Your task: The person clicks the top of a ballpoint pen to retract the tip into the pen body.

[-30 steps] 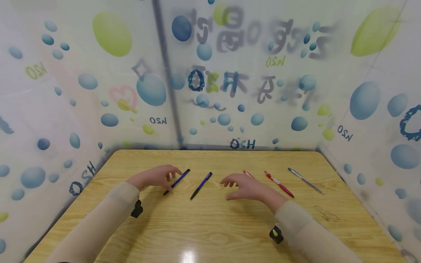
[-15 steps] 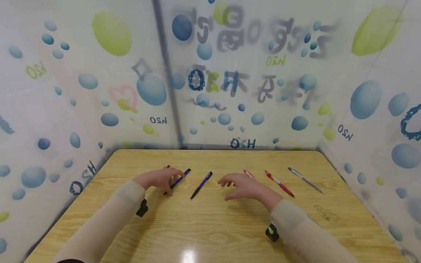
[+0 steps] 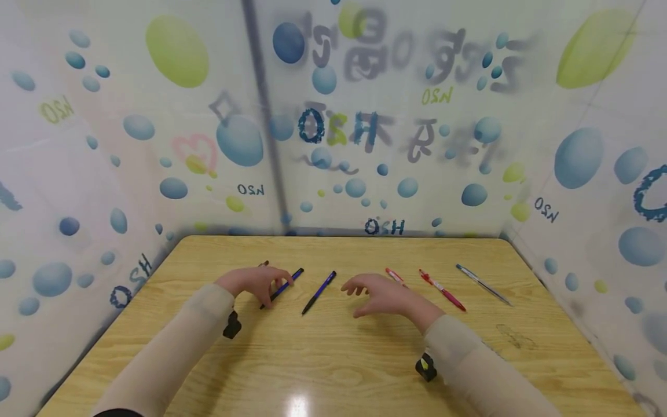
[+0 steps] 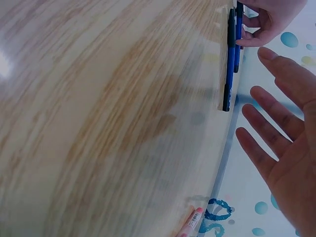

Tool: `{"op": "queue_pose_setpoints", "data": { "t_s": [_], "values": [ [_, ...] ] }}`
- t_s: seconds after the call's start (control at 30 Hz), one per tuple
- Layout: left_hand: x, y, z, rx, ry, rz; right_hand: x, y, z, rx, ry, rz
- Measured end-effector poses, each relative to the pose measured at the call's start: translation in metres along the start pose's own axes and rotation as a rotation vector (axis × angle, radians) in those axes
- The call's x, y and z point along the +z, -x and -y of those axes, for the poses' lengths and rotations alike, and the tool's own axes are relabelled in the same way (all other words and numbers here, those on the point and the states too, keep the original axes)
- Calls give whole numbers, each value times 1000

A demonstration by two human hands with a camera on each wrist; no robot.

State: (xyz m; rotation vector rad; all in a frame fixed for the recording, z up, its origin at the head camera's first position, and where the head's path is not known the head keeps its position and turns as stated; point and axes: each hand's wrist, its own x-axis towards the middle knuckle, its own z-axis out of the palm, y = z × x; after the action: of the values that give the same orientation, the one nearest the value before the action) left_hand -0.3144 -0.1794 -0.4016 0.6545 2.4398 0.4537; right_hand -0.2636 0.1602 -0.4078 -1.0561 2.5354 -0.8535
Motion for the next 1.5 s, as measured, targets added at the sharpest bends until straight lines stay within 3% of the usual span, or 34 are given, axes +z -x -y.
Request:
{"op": "queue_pose_setpoints", "data": {
  "t_s": [0.3,0.5,0.6,0.8,1.07,1.37,1.5],
  "values": [
    [1,3,-5,-46,204,14,-2,-5,4,-39,-39,-18],
    [2,3,-4,17,400,3,-2,-9,3,-55,-117,-54],
    [3,4,-4,45,453,-23,-2,-10,5,-53,-154,-78],
    [5,6,-3,97,493,-59,-3,-13,8,-44,-218,-115],
    [7,2,-9,226,474,-145,-7,-14,11,-93,-282,-222],
    [9,4,-23,303,603,-182,-15,-12,18,-83,-325,-335],
    [9,3,-29,336,663,-187,-22,-6,38,-67,-335,-379]
  ]
}}
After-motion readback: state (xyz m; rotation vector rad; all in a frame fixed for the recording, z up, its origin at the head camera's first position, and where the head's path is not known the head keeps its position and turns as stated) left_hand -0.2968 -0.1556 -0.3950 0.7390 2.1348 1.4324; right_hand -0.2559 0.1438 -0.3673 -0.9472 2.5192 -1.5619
